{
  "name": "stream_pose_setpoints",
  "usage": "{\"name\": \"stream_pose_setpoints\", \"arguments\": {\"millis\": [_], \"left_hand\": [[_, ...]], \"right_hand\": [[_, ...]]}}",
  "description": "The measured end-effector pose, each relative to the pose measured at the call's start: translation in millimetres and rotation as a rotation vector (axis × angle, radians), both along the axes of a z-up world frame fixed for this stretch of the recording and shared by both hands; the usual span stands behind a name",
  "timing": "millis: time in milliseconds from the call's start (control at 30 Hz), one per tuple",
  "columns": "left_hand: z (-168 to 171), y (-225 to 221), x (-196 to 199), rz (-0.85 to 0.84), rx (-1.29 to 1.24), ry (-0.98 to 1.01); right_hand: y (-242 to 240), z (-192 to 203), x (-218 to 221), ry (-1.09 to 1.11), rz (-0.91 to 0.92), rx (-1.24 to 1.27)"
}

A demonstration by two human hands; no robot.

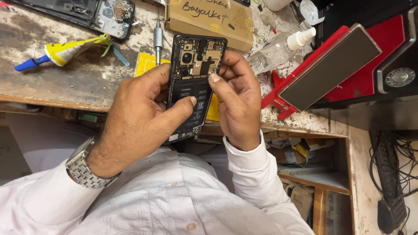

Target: The person holds a disassembled smartphone and uses a black plastic spudger to pry and separate internal components from the frame. The person repeatedly lifts the screen assembly, probes the battery and connector areas, and repositions the phone to access different sides.

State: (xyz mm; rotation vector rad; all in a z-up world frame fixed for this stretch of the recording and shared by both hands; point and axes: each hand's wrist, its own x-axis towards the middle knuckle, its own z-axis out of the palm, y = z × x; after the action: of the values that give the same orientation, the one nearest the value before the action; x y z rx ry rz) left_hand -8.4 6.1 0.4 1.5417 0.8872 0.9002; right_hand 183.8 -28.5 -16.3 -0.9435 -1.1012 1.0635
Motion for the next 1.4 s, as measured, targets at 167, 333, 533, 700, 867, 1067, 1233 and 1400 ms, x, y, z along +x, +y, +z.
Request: {"name": "stream_pose_setpoints", "arguments": {"millis": [167, 333, 533, 700, 867, 1067, 1233, 1400], "left_hand": [[1, 0, 1, -0.01, 0.023, -0.009], [1, -1, 1, -0.013, 0.044, -0.018], [-1, 2, 2, -0.015, -0.003, -0.032], [-7, 3, 3, -0.032, -0.074, -0.166], [-17, 1, 0, -0.031, -0.129, -0.188], [-22, 0, 2, 0.032, -0.302, -0.415], [-26, 8, -25, 0.146, -0.324, -0.521], [-31, 3, -44, 0.183, -0.309, -0.632]], "right_hand": [[0, 1, -2, -0.002, -0.022, -0.001], [-1, 0, -4, -0.018, -0.039, 0.01], [4, -2, -8, -0.017, -0.054, 0.019], [3, 0, -3, 0.046, -0.022, -0.048], [6, -2, -7, -0.004, -0.032, -0.027], [6, -5, 1, -0.096, -0.002, -0.095], [-2, 10, 37, -0.537, -0.208, -0.024], [-26, 17, 49, -1.017, -0.196, -0.035]]}}
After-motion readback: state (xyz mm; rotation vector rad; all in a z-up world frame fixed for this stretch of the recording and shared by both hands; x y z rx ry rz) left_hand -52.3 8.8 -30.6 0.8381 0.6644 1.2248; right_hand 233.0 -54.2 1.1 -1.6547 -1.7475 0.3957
